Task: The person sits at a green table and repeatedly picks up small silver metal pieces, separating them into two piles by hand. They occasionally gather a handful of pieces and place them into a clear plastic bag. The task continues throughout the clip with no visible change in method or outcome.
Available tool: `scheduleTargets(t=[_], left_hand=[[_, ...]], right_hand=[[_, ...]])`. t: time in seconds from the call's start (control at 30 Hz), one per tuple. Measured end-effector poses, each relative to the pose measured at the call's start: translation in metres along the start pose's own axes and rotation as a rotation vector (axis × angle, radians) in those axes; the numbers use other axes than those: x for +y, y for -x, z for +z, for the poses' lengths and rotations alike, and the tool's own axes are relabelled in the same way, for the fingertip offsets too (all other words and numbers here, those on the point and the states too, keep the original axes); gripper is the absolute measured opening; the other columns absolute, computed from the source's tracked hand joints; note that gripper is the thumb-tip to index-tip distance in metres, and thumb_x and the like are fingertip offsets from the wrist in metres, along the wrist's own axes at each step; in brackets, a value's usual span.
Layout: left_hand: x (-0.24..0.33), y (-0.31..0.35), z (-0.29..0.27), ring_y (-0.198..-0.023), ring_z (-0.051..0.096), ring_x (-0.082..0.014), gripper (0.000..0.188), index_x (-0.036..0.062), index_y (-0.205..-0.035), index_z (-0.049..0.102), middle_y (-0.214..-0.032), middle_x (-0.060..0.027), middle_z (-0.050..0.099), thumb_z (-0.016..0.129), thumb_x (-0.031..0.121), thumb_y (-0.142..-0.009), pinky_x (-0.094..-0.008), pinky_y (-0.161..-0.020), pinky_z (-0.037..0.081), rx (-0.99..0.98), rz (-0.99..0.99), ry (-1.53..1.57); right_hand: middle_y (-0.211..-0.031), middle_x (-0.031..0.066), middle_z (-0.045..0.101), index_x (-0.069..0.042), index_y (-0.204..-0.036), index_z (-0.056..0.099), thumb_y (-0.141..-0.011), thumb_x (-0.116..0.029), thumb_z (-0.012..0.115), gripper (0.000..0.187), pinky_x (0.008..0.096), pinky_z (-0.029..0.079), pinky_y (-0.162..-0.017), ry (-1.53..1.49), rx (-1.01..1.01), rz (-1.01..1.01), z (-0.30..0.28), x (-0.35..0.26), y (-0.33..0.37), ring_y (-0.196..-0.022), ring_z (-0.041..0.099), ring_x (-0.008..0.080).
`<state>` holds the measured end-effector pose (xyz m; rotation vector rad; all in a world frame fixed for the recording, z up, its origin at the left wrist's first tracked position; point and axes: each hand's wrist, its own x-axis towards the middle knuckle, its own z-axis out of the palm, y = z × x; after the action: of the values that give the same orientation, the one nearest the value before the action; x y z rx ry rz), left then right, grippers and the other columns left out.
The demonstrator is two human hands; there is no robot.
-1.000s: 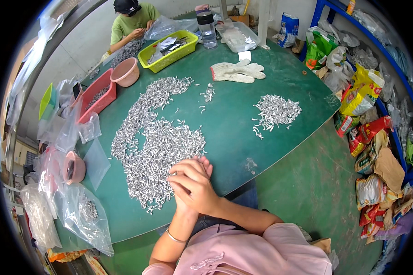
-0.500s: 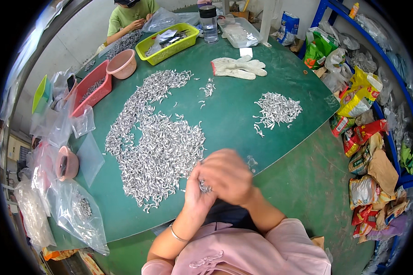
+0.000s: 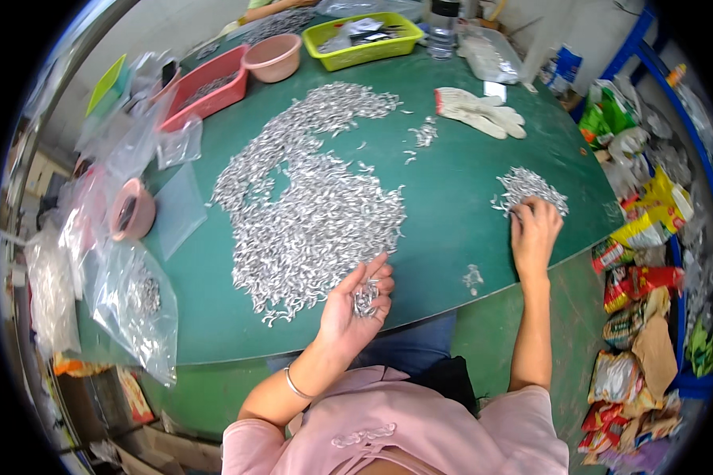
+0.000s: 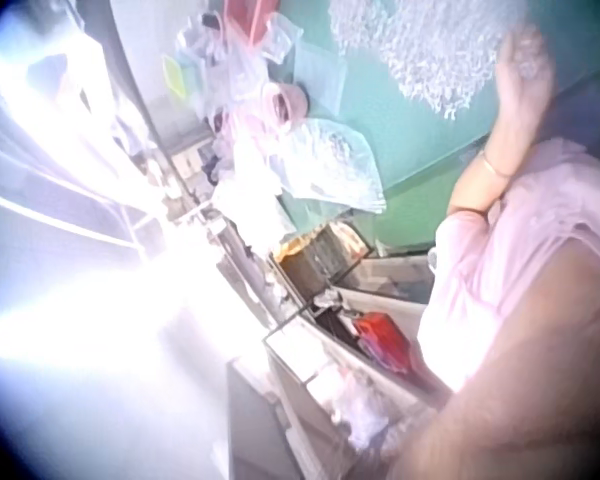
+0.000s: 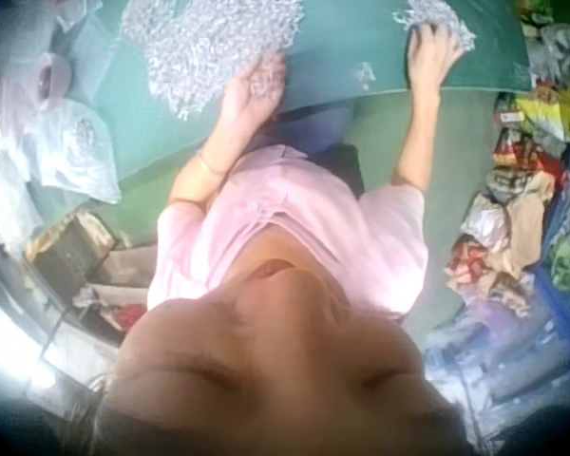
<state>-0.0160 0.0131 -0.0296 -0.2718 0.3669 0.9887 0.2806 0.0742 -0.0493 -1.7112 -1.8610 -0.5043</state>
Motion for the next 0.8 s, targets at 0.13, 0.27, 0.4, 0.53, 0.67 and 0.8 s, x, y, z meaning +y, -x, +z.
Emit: scheduleTargets(t=[0.13,0.27,0.4,0.53,0.67,0.8], left_hand=[[0.003,0.026,-0.009,-0.103,0.051,-0.0255,0.038,-0.005,-0.122,0.042,-0.112,-0.0171,0.051,0.041,0.019,-0.092,-0.0345,-0.09,0.043,0.107,0.101,-0.079],[0.003,0.043,-0.024,-0.086,0.049,-0.0193,0.029,-0.0005,-0.11,0.048,-0.095,-0.0106,0.051,0.041,0.022,-0.093,-0.0286,-0.071,0.043,0.137,0.054,-0.155],[0.003,0.051,-0.025,-0.052,0.033,-0.0073,0.026,0.0035,-0.085,0.052,-0.064,-0.0007,0.038,0.042,0.026,-0.094,-0.0169,-0.037,0.027,0.237,0.003,-0.232],[0.011,0.058,-0.025,-0.047,0.03,-0.0066,0.025,0.0042,-0.084,0.052,-0.059,-0.0007,0.035,0.042,0.025,-0.094,-0.0165,-0.033,0.021,0.184,0.006,-0.259],[0.021,0.063,-0.033,-0.048,0.03,-0.0062,0.026,0.0028,-0.089,0.053,-0.059,-0.0006,0.038,0.044,0.026,-0.094,-0.017,-0.035,0.021,0.154,0.062,-0.266],[0.024,0.062,-0.037,-0.048,0.031,-0.0062,0.024,0.0044,-0.088,0.052,-0.059,-0.0005,0.038,0.043,0.026,-0.094,-0.017,-0.036,0.021,0.177,0.129,-0.215]], right_hand=[[-0.091,0.0086,0.056,-0.003,-0.083,0.059,-0.071,-0.006,0.065,0.013,0.0375,0.036,-0.079,-0.315,-0.077,0.026,-0.016,-0.052,0.004,-0.09,0.05,0.0266],[-0.097,0.0098,0.058,-0.003,-0.093,0.061,-0.068,-0.01,0.069,0.027,0.0364,0.038,-0.08,-0.678,-0.37,-0.087,-0.019,-0.1,0.006,-0.093,0.052,0.0266],[-0.124,0.0145,0.043,-0.005,-0.115,0.052,-0.067,-0.021,0.073,0.055,0.0443,0.03,-0.095,-0.681,-0.497,-0.203,-0.013,-0.144,-0.009,-0.117,0.037,0.0351],[-0.135,0.0209,0.029,-0.007,-0.126,0.043,-0.07,-0.029,0.072,0.067,0.0521,0.022,-0.1,-0.574,-0.575,-0.178,0.012,-0.166,-0.004,-0.125,0.023,0.0436],[-0.136,0.0199,0.029,-0.005,-0.124,0.044,-0.073,-0.03,0.069,0.062,0.0519,0.024,-0.099,-0.617,-0.58,-0.249,0.007,-0.176,0.008,-0.124,0.024,0.0435],[-0.136,0.0158,0.031,-0.006,-0.121,0.047,-0.075,-0.029,0.065,0.054,0.0561,0.022,-0.098,-0.676,-0.626,-0.319,-0.007,-0.199,0.022,-0.127,0.021,0.0421]])
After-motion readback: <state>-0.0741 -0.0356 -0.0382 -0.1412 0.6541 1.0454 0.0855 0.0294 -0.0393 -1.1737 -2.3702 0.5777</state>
